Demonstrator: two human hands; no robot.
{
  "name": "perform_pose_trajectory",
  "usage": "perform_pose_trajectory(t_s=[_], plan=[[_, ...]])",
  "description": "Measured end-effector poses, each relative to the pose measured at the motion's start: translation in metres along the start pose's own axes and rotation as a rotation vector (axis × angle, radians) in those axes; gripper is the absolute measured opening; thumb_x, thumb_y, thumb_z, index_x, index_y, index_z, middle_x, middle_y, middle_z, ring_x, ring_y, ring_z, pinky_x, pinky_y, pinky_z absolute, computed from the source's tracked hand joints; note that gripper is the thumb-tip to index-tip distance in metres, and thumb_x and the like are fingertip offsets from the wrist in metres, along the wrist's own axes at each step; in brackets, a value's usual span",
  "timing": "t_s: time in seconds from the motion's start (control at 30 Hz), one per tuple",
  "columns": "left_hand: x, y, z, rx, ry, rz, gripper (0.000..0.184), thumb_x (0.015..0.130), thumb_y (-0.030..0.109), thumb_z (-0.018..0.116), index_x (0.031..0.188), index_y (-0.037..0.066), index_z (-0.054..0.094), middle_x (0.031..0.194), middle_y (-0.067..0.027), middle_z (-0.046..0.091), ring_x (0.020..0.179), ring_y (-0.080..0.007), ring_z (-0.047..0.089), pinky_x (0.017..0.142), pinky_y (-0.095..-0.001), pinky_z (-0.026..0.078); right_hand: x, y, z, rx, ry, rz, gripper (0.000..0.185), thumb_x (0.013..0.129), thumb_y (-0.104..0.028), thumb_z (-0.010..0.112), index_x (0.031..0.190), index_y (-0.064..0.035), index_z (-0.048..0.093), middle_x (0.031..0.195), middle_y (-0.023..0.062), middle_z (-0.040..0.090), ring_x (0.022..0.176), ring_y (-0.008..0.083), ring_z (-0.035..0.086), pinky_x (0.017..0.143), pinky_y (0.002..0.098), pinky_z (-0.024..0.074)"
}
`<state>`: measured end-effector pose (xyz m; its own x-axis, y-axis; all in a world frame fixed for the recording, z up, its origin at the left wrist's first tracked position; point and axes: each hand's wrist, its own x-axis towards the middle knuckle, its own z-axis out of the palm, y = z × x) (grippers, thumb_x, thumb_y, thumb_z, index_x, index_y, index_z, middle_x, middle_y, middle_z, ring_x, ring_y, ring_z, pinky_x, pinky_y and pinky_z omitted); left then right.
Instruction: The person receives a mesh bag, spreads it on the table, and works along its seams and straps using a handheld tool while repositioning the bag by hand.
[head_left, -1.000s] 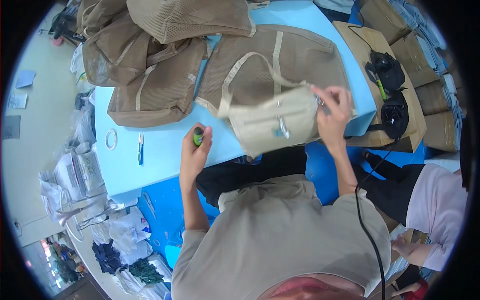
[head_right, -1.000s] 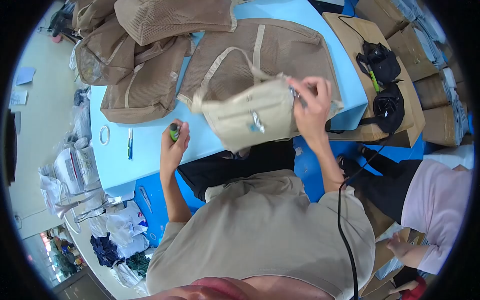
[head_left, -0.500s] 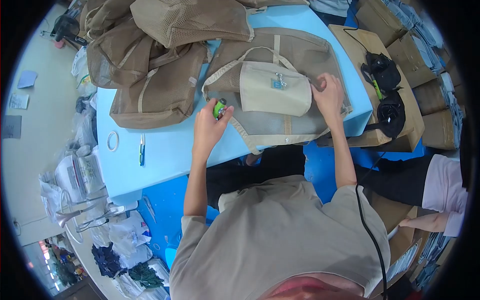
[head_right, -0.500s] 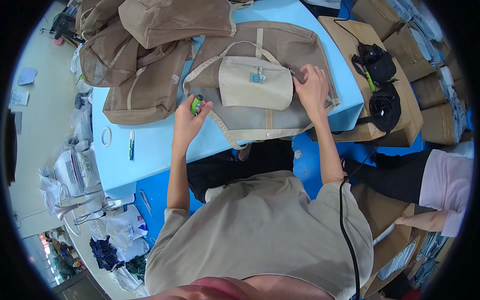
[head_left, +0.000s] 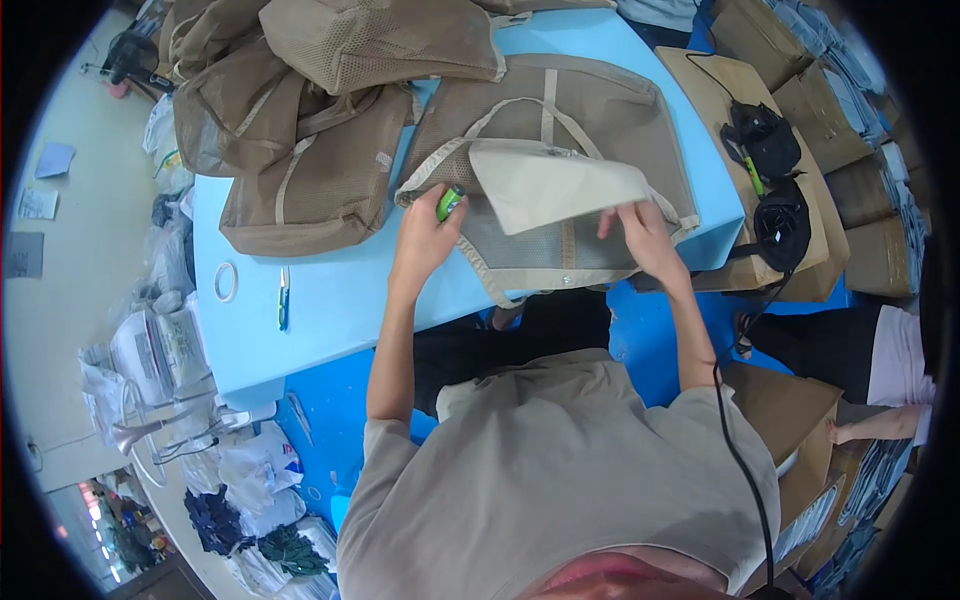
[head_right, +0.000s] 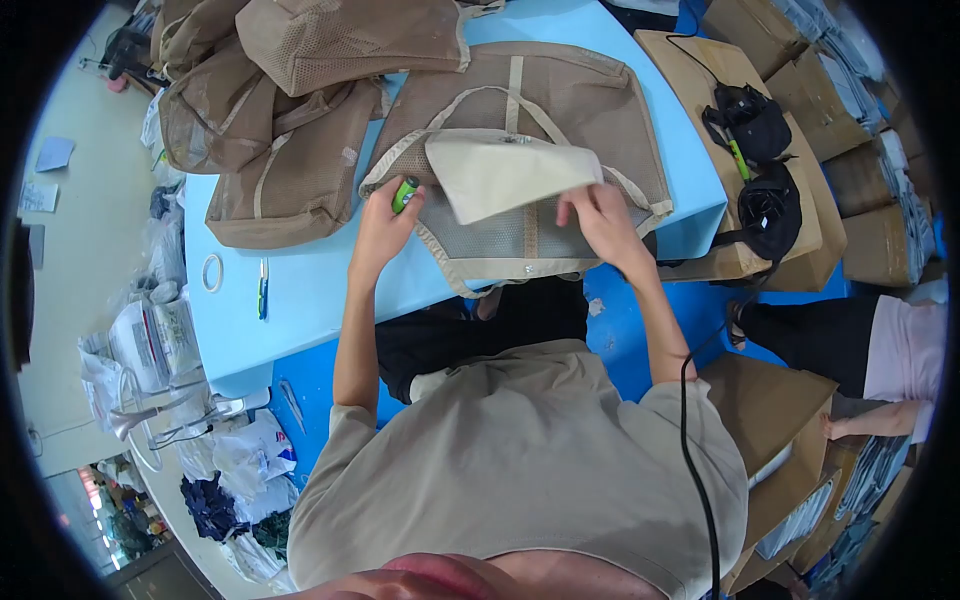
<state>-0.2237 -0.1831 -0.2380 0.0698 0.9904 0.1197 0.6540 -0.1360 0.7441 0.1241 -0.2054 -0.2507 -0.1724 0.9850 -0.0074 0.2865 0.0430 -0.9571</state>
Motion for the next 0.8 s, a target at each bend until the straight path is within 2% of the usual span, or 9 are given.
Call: perform_pose_trajectory(t_s=[0.03,0.1,0.17,0.2,0.27,0.37,0.47,0.53,0.8], plan=[[0.001,-0.003,0.001,-0.042,0.016,0.038,0.034,0.1,0.027,0.073,0.096,-0.007,0.064,0.076,-0.0261,0.065,0.068,-0.0382,0.066,0.065,-0.0463,0.048,0.004,-0.01,-0.005,-0.002,0.006,0.001,0.041,0.109,-0.04,0.061,0.102,-0.0014,0.073,0.091,0.0131,0.073,0.089,0.0258,0.067,0.088,0.0381,0.0499],[0.003,-0.008,-0.004,-0.112,0.053,0.031,0.033,0.101,0.025,0.073,0.096,-0.007,0.064,0.074,-0.0221,0.063,0.065,-0.0307,0.061,0.064,-0.0432,0.047,0.021,-0.045,-0.004,0.051,-0.093,-0.104,0.052,0.113,-0.05,0.053,0.121,-0.0034,0.075,0.128,0.017,0.073,0.117,0.0252,0.067,0.108,0.0369,0.0469],[0.002,-0.014,-0.006,-0.172,0.089,0.025,0.032,0.101,0.024,0.072,0.096,-0.007,0.064,0.071,-0.0181,0.061,0.062,-0.0233,0.056,0.063,-0.04,0.046,0.048,-0.039,0.012,0.157,0.157,-0.078,0.053,0.112,-0.048,0.055,0.144,-0.0078,0.068,0.155,0.0207,0.059,0.146,0.0327,0.052,0.123,0.0409,0.0362],[-0.002,-0.019,-0.007,-0.244,0.126,-0.002,0.031,0.102,0.023,0.072,0.095,-0.006,0.064,0.07,-0.0131,0.058,0.064,-0.018,0.051,0.062,-0.0371,0.043,0.07,-0.041,0.009,0.164,0.163,-0.083,0.053,0.112,-0.048,0.055,0.144,-0.0078,0.068,0.155,0.0207,0.059,0.146,0.0327,0.052,0.123,0.0409,0.0362],[-0.016,-0.014,-0.011,-0.371,0.151,-0.07,0.031,0.105,0.022,0.072,0.091,-0.005,0.064,0.069,-0.0017,0.051,0.067,-0.0097,0.044,0.06,-0.0319,0.039,0.106,-0.044,0.002,-0.361,0.301,-0.515,0.055,0.111,-0.044,0.056,0.155,-0.0112,0.058,0.168,0.0208,0.044,0.159,0.0374,0.036,0.128,0.0454,0.031],[-0.043,-0.01,-0.016,-0.346,0.112,-0.115,0.031,0.105,0.023,0.072,0.092,-0.004,0.064,0.07,0.0001,0.049,0.068,-0.0085,0.042,0.06,-0.03,0.037,0.113,-0.035,-0.002,-0.426,0.438,-0.457,0.051,0.11,-0.039,0.059,0.154,-0.012,0.06,0.168,0.0211,0.043,0.161,0.0402,0.031,0.129,0.0485,0.0294],[-0.065,-0.013,-0.021,-0.342,0.147,-0.139,0.03,0.106,0.022,0.071,0.092,-0.004,0.064,0.07,0.0007,0.049,0.069,-0.0082,0.04,0.06,-0.0297,0.036,0.065,-0.037,0.015,-0.37,0.506,-0.549,0.022,0.104,-0.02,0.068,0.117,-0.0055,0.077,0.129,0.0171,0.072,0.135,0.0366,0.058,0.115,0.0461,0.0443],[-0.081,-0.016,-0.021,-0.329,0.173,-0.145,0.03,0.106,0.021,0.071,0.091,-0.004,0.063,0.071,0.0007,0.047,0.07,-0.0082,0.039,0.06,-0.0298,0.035,0.019,-0.037,0.036,-0.328,0.515,-0.597,0.008,0.098,-0.01,0.073,0.096,-0.0029,0.074,0.101,0.0119,0.073,0.11,0.0323,0.064,0.099,0.044,0.0514],[-0.101,-0.011,-0.023,-0.19,0.092,-0.201,0.03,0.107,0.022,0.07,0.09,-0.003,0.063,0.071,0.0021,0.046,0.07,-0.0077,0.038,0.06,-0.0291,0.035,-0.112,0.015,0.07,-0.373,0.421,-0.45,0.015,0.086,0.003,0.078,0.079,-0.0013,0.066,0.081,0.0109,0.068,0.084,0.0314,0.065,0.078,0.0398,0.0521]])
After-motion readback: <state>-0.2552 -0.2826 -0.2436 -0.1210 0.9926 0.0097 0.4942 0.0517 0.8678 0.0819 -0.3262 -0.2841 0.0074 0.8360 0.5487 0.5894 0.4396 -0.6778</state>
